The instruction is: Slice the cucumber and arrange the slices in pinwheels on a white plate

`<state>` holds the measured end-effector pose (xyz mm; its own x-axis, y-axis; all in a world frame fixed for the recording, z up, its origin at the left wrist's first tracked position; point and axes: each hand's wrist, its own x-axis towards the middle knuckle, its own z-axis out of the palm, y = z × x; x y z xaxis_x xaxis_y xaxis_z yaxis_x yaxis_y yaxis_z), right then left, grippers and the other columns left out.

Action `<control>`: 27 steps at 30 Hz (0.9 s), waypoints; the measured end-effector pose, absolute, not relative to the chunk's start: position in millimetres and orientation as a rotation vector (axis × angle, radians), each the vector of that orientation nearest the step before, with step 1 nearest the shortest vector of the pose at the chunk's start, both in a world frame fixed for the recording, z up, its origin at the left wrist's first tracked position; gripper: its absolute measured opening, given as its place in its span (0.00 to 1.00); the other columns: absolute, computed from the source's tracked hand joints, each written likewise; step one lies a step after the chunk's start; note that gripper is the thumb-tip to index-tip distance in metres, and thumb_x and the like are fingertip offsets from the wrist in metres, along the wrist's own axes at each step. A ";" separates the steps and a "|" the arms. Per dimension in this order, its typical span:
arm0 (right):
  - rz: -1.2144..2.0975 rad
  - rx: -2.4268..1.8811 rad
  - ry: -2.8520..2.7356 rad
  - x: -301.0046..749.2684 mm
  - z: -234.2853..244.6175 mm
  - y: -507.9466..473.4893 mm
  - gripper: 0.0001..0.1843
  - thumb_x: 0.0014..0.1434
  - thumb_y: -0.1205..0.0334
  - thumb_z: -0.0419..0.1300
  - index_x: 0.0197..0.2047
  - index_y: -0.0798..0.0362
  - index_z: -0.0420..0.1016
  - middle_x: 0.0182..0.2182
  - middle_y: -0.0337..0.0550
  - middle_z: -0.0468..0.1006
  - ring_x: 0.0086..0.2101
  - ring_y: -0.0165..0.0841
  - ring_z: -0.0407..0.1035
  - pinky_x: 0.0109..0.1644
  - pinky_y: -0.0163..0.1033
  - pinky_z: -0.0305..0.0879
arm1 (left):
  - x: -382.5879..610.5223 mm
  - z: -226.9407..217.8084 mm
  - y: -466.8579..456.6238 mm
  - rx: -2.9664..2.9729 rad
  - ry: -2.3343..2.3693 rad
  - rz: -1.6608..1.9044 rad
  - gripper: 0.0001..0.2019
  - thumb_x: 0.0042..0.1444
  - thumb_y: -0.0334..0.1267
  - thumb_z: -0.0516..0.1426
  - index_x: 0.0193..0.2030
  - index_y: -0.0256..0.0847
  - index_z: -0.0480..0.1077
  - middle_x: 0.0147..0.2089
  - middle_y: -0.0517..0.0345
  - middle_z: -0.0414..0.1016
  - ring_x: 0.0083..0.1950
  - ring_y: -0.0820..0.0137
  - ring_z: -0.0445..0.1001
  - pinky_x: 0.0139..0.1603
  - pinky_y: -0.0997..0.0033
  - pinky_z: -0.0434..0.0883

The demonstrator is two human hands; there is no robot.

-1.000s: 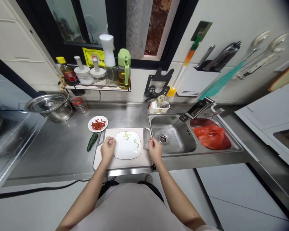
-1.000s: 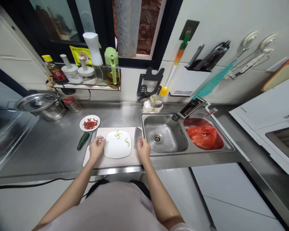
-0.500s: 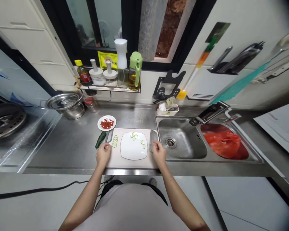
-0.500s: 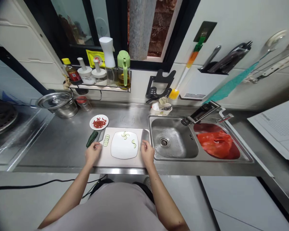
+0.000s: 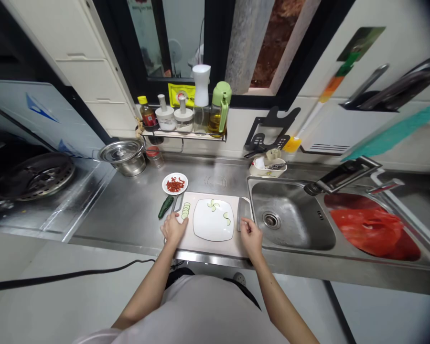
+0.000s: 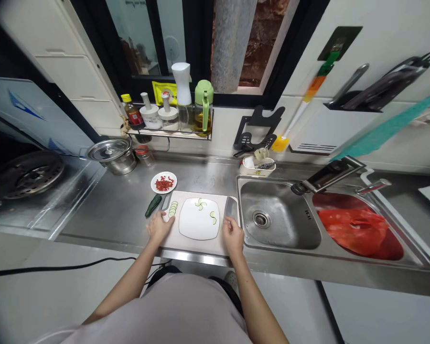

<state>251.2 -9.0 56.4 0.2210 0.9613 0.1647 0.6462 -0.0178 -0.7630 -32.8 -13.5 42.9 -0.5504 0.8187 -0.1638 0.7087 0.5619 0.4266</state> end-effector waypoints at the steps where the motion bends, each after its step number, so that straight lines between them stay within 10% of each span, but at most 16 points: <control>1: 0.529 -1.744 -1.507 250.3 56.7 -9.7 0.25 0.58 0.47 0.48 0.41 0.57 0.77 0.18 0.36 0.65 0.22 0.30 0.60 0.29 0.33 0.57 | -31.2 41.6 -13.8 1.252 2.466 0.439 0.19 0.51 0.51 0.57 0.45 0.42 0.69 0.46 0.47 0.72 0.50 0.54 0.70 0.52 0.54 0.60; 13: 0.579 -1.690 -1.528 239.9 65.0 -13.3 0.24 0.58 0.48 0.49 0.41 0.57 0.77 0.17 0.34 0.63 0.21 0.30 0.59 0.29 0.35 0.57 | -24.7 41.8 -9.4 1.141 2.276 0.847 0.06 0.51 0.36 0.56 0.37 0.42 0.71 0.34 0.56 0.75 0.43 0.61 0.72 0.51 0.59 0.58; 27: 0.777 -1.282 -1.659 191.7 132.1 22.1 0.12 0.56 0.56 0.57 0.40 0.51 0.76 0.33 0.43 0.76 0.32 0.31 0.66 0.37 0.36 0.63 | 3.5 122.5 5.9 0.883 1.250 1.288 0.18 0.40 0.39 0.66 0.39 0.38 0.69 0.27 0.63 0.71 0.31 0.75 0.70 0.38 0.74 0.64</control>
